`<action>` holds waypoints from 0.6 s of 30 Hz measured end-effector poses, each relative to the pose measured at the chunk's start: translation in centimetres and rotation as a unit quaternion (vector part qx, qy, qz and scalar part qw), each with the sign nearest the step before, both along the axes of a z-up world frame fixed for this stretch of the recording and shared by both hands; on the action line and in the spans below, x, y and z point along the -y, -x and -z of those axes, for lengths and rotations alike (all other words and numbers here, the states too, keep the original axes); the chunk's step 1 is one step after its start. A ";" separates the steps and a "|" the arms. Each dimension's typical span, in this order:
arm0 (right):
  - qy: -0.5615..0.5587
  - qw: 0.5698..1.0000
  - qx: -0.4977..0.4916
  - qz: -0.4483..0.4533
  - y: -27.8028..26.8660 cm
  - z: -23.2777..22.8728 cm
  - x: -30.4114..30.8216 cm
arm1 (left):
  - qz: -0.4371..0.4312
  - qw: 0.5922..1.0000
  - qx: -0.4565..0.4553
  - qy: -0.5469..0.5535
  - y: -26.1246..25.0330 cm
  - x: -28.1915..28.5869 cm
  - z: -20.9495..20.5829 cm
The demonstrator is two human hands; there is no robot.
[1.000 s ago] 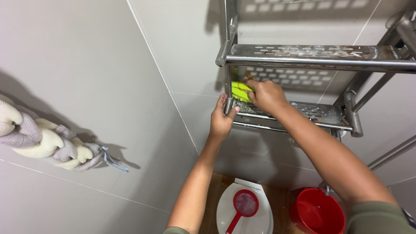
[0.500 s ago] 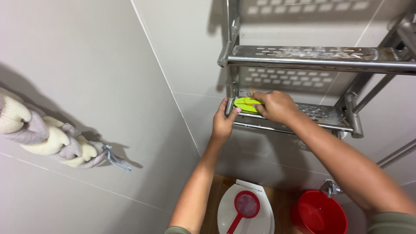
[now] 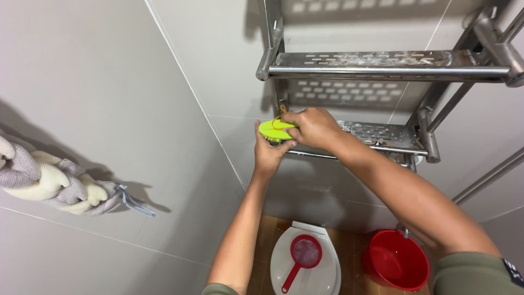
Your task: Clean the metal bathroom storage shelf using a brush and soapy water.
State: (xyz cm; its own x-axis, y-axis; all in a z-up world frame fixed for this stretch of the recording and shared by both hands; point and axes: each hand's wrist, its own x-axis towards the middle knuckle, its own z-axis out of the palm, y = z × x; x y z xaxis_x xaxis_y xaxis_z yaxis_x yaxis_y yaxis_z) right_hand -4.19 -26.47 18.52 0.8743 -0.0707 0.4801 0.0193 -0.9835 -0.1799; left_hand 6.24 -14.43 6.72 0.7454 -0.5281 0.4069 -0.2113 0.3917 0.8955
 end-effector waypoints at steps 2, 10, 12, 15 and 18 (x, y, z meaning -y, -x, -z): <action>0.014 1.000 -0.008 -0.002 -0.1 -0.6 -0.6 | -0.016 1.000 -0.008 -0.010 0.2 -0.3 -0.5; 0.003 0.997 -0.061 0.055 3.5 0.0 3.5 | -0.150 0.973 0.123 -0.125 1.1 -1.3 -2.4; 0.023 0.989 -0.105 0.101 5.5 0.5 5.3 | -0.147 0.962 0.189 -0.130 0.5 -1.3 -1.9; 0.031 0.988 -0.103 0.109 4.1 2.3 4.9 | -0.099 0.966 0.114 -0.208 1.1 -1.6 -3.9; 0.013 0.991 -0.065 0.120 2.3 2.4 3.4 | -0.055 0.971 0.126 -0.194 1.0 -1.3 -4.0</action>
